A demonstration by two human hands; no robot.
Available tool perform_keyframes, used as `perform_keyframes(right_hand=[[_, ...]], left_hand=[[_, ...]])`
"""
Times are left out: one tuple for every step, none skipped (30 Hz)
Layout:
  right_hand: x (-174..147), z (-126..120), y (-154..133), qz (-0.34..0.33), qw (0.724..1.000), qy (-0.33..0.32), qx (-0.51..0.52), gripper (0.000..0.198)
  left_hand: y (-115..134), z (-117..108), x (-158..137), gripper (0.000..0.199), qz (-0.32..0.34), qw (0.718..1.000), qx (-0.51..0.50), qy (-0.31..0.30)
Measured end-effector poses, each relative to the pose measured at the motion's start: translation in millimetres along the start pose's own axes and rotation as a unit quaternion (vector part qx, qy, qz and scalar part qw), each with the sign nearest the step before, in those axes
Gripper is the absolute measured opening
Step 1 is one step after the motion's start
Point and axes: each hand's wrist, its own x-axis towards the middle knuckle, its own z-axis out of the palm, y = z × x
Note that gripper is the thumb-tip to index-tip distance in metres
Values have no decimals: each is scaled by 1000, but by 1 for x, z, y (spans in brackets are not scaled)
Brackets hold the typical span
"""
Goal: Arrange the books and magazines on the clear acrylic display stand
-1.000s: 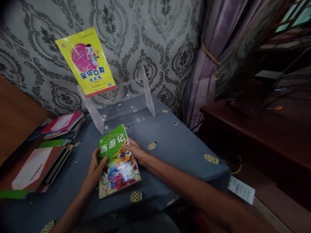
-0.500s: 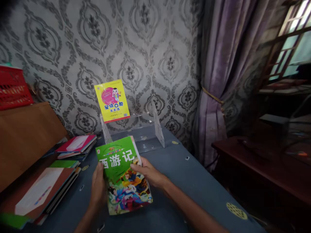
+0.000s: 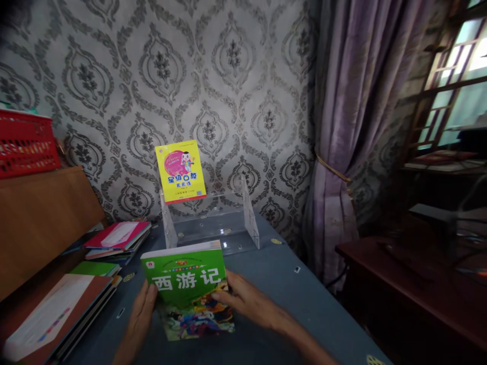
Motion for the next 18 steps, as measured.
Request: perform_keyframes(right_hand=[[-1, -2, -3, -4, 1000, 0, -21, 50], [-1, -4, -5, -6, 999, 3, -38, 51], [-2, -5, -8, -3, 999, 11, -51, 52], [-2, -6, -10, 1, 998, 25, -62, 53], [-3, -6, -11, 7, 997, 42, -69, 53], [-3, -5, -12, 11, 996, 60, -72, 54], [-3, -4, -13, 10, 995, 74, -68, 53], [-3, -3, -13, 2, 995, 84, -60, 53], [-3, -2, -12, -10, 995, 90, -50, 53], [-2, -2, -11, -21, 995, 89, -37, 53], [0, -3, -10, -28, 996, 82, -24, 54], [2, -4, -9, -30, 997, 74, -12, 55], [4, -7, -9, -28, 997, 66, -4, 56], [8, -11, -9, -26, 998, 61, 2, 56], [12, -16, -10, -27, 998, 60, 5, 56], [18, -22, -12, -31, 998, 61, 4, 55], [24, -29, -15, -40, 997, 67, -1, 53], [32, -36, -19, -51, 996, 73, -7, 52]], left_hand=[[2, -7, 3, 57, 6, 1000, 12, -16], [4, -14, 6, 57, 14, 999, 24, -34], [6, -19, 9, 57, 25, 997, 37, -56], [9, -24, 12, 57, 40, 994, 48, -86], [11, -28, 15, 58, 54, 990, 60, -116], [14, -32, 18, 57, 65, 985, 70, -141], [17, -34, 19, 57, 71, 982, 79, -158], [20, -36, 21, 57, 75, 978, 87, -173], [25, -37, 22, 57, 78, 975, 93, -187], [30, -37, 23, 57, 81, 972, 97, -198], [35, -37, 24, 57, 85, 970, 101, -204], [41, -36, 25, 57, 89, 969, 103, -205], [48, -35, 27, 56, 93, 969, 106, -204], [55, -34, 30, 56, 97, 969, 108, -201], [63, -32, 34, 56, 101, 969, 109, -198], [71, -31, 39, 55, 106, 969, 109, -196], [80, -30, 46, 53, 114, 968, 109, -197], [89, -30, 54, 50, 125, 966, 108, -197]])
